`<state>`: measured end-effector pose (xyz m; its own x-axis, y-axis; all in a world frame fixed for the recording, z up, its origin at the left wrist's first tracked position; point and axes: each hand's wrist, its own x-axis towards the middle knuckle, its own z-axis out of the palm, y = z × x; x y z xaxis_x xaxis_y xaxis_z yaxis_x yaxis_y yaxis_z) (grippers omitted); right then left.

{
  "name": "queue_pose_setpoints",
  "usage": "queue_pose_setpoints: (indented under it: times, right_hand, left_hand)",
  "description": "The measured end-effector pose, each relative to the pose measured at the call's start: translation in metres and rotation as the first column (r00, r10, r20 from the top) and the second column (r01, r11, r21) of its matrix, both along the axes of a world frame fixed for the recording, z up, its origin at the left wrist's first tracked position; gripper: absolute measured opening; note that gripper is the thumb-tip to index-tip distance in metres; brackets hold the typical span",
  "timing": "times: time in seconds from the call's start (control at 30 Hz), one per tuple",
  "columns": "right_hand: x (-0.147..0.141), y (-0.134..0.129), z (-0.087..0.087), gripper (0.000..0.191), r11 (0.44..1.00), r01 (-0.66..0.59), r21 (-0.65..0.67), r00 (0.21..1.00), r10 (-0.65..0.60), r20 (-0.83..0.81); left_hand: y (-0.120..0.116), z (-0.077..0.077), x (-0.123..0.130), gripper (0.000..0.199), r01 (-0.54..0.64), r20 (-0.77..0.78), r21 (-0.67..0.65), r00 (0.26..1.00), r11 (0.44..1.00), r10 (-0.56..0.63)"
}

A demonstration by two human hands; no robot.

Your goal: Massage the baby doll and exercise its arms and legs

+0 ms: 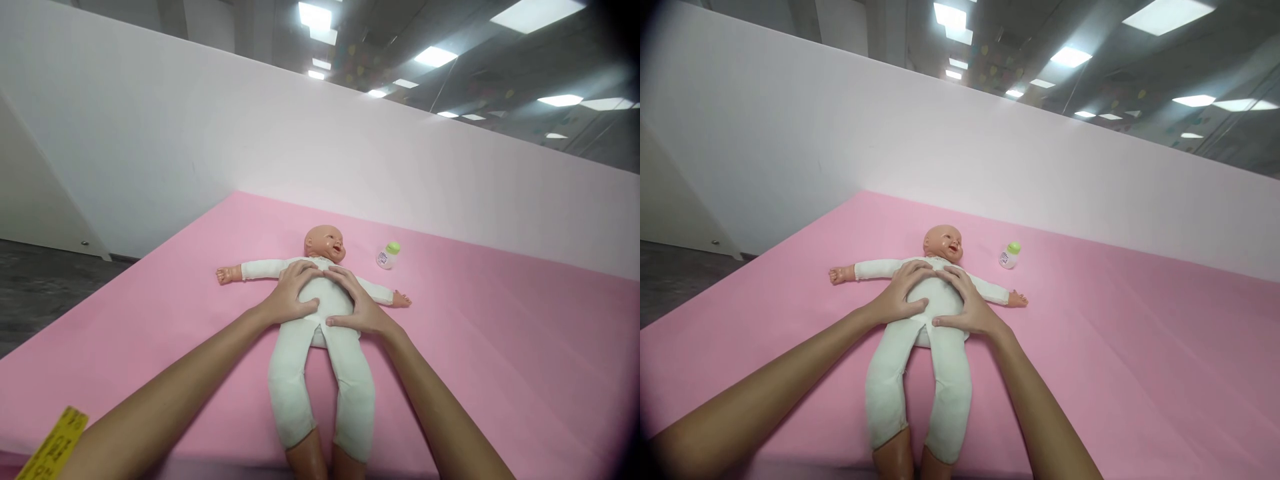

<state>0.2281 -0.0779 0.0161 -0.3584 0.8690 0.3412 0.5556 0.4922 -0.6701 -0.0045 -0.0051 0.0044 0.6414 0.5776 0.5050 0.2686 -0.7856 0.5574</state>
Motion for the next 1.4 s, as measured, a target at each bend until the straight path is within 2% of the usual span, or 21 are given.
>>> queue_pose_setpoints:
  times: [0.07,0.17,0.27,0.43,0.6,0.7,0.8,0.87,0.97,1.03,1.1,1.23,1.4]
  right_hand:
    - [0.001,0.0,-0.001,0.106,0.999,0.025,-0.036,1.0,-0.024,0.02]
    - [0.001,0.002,-0.005,0.106,0.994,0.077,-0.079,0.997,-0.075,0.029]
    - [-0.002,0.004,-0.006,0.091,0.99,0.125,-0.062,0.992,-0.125,0.005]
    - [-0.012,0.007,-0.003,0.055,0.983,0.159,0.088,0.987,-0.157,-0.035]
    - [-0.015,0.005,-0.001,0.046,0.98,0.16,0.115,0.986,-0.154,-0.059]
    - [-0.009,0.0,0.004,0.056,0.993,0.069,0.098,0.997,-0.066,-0.038]
    - [-0.002,-0.003,0.008,0.083,1.0,-0.025,0.014,1.0,0.025,0.003]
    - [0.001,-0.003,0.009,0.098,0.999,-0.02,-0.04,0.999,0.021,0.024]
    - [0.002,-0.001,0.006,0.104,0.996,0.037,-0.085,0.998,-0.034,0.045]
    - [0.0,-0.001,0.003,0.098,0.993,0.075,-0.092,0.996,-0.071,0.046]
    - [-0.004,0.0,0.002,0.083,0.992,0.108,-0.068,0.994,-0.106,0.039]
    - [-0.013,0.003,-0.001,0.052,0.986,0.157,0.058,0.987,-0.158,0.017]
    - [-0.022,0.008,-0.004,0.029,0.971,0.196,0.14,0.981,-0.194,-0.029]
  left_hand:
    - [0.001,-0.002,-0.001,0.065,0.026,-0.048,-0.019,0.998,0.999,-0.027]
    - [0.004,-0.003,-0.001,0.068,0.014,-0.069,-0.046,0.997,0.999,-0.017]
    - [0.005,-0.001,-0.001,0.053,-0.011,-0.05,-0.06,0.999,0.998,0.008]
    - [0.005,0.004,0.001,0.027,-0.047,0.017,-0.059,0.999,0.997,0.048]
    - [0.002,0.007,0.001,0.016,-0.038,0.063,-0.019,0.997,0.999,0.04]
    - [0.0,0.008,0.0,0.021,-0.033,0.053,0.017,0.998,0.999,0.032]
    - [-0.001,0.007,-0.002,0.052,-0.04,-0.003,0.065,0.999,0.997,0.041]
    - [0.0,0.005,-0.003,0.072,-0.026,-0.054,0.063,0.998,0.998,0.03]
    - [0.002,0.003,-0.003,0.078,-0.005,-0.1,0.044,0.995,0.999,0.009]
    - [0.003,0.002,-0.003,0.07,-0.01,-0.104,0.038,0.995,0.999,0.014]
    - [0.003,0.002,-0.002,0.059,-0.026,-0.097,0.032,0.995,0.999,0.029]
    - [0.002,0.003,0.002,0.037,-0.07,-0.062,0.023,0.996,0.997,0.071]
    - [-0.002,0.006,0.003,0.013,-0.057,-0.012,0.05,0.998,0.997,0.058]
